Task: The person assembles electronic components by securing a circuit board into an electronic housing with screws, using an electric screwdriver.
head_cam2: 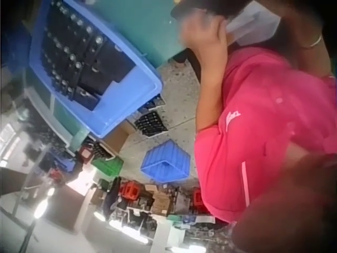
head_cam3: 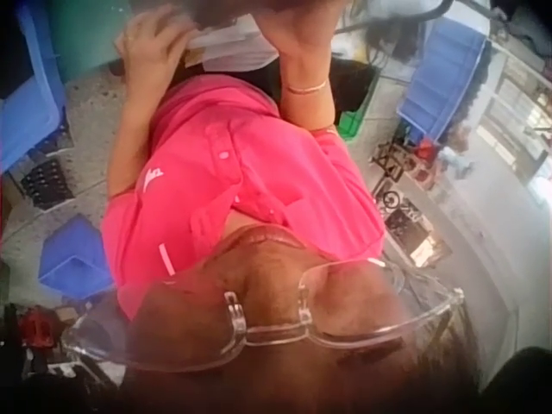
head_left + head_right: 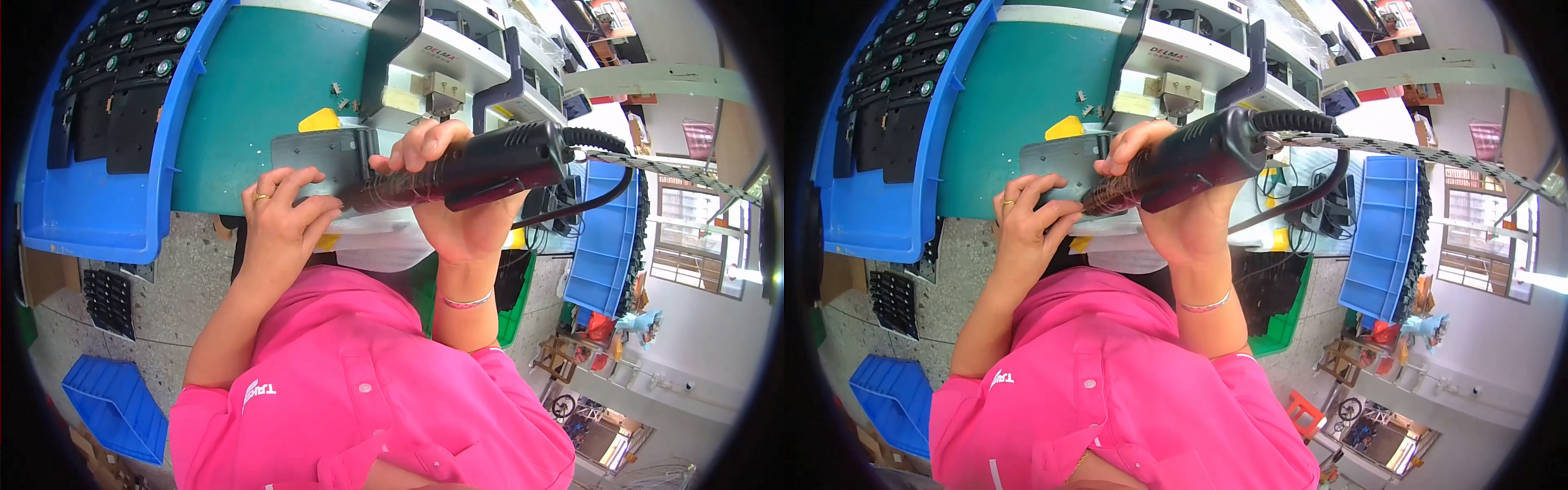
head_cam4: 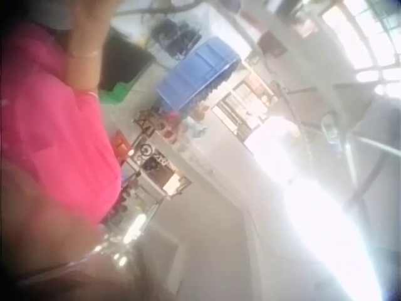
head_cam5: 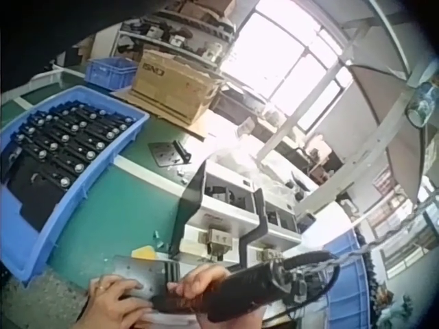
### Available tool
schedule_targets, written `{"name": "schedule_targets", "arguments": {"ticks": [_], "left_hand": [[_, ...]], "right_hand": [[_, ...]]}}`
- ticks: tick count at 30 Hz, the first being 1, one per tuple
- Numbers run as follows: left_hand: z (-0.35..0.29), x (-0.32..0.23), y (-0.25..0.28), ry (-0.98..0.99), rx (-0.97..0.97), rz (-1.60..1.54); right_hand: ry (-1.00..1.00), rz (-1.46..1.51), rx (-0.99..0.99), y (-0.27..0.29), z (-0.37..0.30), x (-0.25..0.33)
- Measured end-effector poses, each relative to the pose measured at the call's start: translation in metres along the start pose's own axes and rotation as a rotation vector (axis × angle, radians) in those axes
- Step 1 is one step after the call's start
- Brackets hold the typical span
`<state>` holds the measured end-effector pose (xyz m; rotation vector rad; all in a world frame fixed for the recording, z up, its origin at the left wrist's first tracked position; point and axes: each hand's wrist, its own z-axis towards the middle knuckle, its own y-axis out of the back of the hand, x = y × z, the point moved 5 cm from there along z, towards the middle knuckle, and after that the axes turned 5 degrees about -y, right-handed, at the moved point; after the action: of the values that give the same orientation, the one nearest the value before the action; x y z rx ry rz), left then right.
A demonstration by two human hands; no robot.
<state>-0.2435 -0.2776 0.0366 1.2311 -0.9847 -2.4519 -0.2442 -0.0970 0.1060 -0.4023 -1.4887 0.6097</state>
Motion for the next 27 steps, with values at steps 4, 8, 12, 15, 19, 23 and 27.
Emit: {"name": "schedule_targets", "arguments": {"ticks": [4, 8, 12, 15, 19, 23, 27], "left_hand": [[0.0, 0.0, 0.0, 0.003, 0.004, 0.001], [0.001, -0.001, 0.001, 0.015, 0.022, -0.001], [0.0, -0.002, 0.001, 0.007, 0.024, 0.007], [0.001, -0.001, 0.001, 0.002, 0.025, 0.01], [0.002, -0.002, 0.001, 0.006, 0.038, 0.026], [0.002, -0.003, 0.001, 0.004, 0.044, 0.031], [0.002, -0.003, -0.001, -0.012, 0.039, 0.036]], "right_hand": [[0.001, 0.001, -0.004, -0.005, 0.002, 0.001], [0.034, 0.019, 0.035, -0.004, 0.0, -0.007], [0.036, -0.055, -0.12, -0.007, -0.006, -0.006], [0.051, -0.026, -0.137, -0.009, -0.005, -0.002], [0.035, 0.081, -0.214, -0.01, -0.007, -0.005], [0.04, 0.121, -0.223, -0.01, -0.007, -0.002], [0.0, 0.098, -0.164, -0.005, -0.005, 0.0]]}}
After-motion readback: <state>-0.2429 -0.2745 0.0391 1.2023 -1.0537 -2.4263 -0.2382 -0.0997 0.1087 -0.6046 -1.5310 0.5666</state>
